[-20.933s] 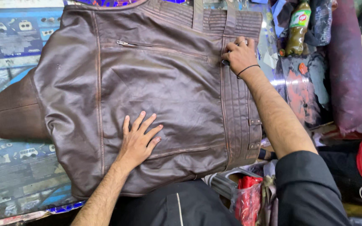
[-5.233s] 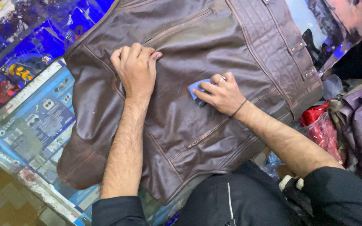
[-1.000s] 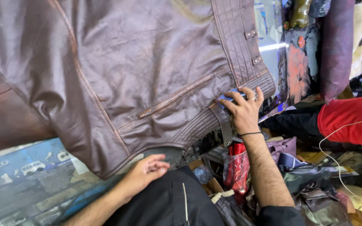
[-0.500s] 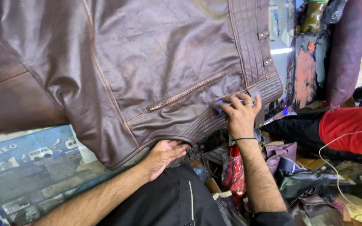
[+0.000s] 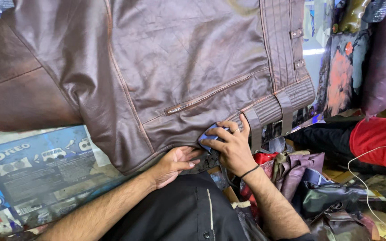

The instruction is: The person rubs a blue abrasive sponge over the surface of a brown leather jacket laid on a work table, working section by section across the front panels, seams and zipper areas, and repositions the jacket to treat different parts including the straps.

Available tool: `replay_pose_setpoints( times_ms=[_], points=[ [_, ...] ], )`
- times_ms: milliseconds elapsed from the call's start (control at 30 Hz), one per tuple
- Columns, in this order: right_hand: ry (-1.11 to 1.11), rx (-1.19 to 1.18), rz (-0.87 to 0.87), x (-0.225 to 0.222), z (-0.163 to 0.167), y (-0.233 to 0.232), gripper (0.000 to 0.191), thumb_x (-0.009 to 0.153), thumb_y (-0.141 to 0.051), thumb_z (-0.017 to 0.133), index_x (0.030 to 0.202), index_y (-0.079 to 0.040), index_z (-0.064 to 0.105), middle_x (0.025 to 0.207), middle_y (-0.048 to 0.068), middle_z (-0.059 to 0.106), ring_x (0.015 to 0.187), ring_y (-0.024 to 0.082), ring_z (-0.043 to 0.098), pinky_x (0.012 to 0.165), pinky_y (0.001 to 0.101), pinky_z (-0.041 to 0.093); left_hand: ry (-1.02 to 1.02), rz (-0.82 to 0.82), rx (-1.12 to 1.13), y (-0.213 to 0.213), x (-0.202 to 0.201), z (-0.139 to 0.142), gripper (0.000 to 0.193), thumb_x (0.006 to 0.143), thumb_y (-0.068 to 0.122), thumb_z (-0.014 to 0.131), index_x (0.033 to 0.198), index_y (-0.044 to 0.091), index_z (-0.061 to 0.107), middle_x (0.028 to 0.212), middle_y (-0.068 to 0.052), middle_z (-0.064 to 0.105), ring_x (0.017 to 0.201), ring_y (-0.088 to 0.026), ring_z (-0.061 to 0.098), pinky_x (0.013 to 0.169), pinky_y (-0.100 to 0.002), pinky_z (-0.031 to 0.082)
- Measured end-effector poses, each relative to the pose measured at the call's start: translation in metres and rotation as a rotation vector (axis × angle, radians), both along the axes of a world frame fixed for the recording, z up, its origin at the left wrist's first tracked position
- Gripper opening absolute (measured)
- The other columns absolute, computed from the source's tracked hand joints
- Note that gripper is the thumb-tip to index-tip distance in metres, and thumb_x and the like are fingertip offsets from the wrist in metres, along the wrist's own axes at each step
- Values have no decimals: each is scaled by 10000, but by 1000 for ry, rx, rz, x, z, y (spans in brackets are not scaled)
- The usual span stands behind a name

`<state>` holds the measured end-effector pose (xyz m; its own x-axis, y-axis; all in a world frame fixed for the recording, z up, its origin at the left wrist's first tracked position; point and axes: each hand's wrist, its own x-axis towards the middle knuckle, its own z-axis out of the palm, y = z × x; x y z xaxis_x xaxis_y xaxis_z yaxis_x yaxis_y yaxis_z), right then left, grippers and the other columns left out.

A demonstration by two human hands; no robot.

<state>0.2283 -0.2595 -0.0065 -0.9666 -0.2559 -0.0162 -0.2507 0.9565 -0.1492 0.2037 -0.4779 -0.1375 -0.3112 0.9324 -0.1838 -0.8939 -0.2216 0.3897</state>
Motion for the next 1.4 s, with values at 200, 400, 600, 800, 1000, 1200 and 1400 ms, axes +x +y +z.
replay_pose_setpoints(
  times_ms=[200,400,600,800,1000,1200,1400],
  points=[
    [41,84,-164,0,0,-7,436,715,-45,668,1038,-310,793,1130,-65,684,1190,257,551,1150,664,187,29,-30,-19,-4,-2,0,701,856,20,675,1506,11,414,1617,-89,401,1528,-234,354,1203,-392,318],
    [97,183,-218,-5,11,-11,414,759,-61,680,1085,-291,788,1129,-70,682,1197,263,549,1143,666,181,-138,-19,-62,-21,2,-4,719,856,21,674,1511,68,382,1626,-82,391,1534,-255,356,1181,-412,358],
    [62,79,-51,-4,12,-37,463,693,-7,657,1032,-295,783,1102,-101,703,1154,225,581,1149,655,219,-392,134,152,-42,3,-6,676,859,11,700,1466,-9,403,1590,-135,401,1558,-316,319,1221,-487,348],
    [160,49,-383,8,34,-49,524,715,22,657,1169,-219,760,1170,-27,688,1121,262,583,1002,496,360,-111,107,87,-61,0,10,791,893,238,725,1544,-48,377,1647,-173,387,1579,-292,286,1255,-451,265],
    [145,-140,-400,31,24,-69,563,719,-1,666,1259,-157,698,1174,34,673,1075,269,596,889,398,419,58,61,41,-53,-5,19,929,938,626,538,1559,-40,353,1657,-171,367,1577,-273,269,1267,-450,214],
    [-165,139,-577,48,23,-72,531,692,-14,686,1182,-211,738,1074,6,703,985,255,613,772,422,424,95,35,69,-52,-3,11,959,999,706,245,1567,-59,346,1664,-183,354,1574,-258,266,1285,-437,173],
    [62,-133,-460,55,22,-71,538,681,-20,656,1208,-125,684,1160,48,676,1022,295,605,829,417,445,88,35,79,-48,0,3,908,1027,659,262,1553,-75,349,1661,-206,356,1575,-280,274,1287,-453,173]
  ],
)
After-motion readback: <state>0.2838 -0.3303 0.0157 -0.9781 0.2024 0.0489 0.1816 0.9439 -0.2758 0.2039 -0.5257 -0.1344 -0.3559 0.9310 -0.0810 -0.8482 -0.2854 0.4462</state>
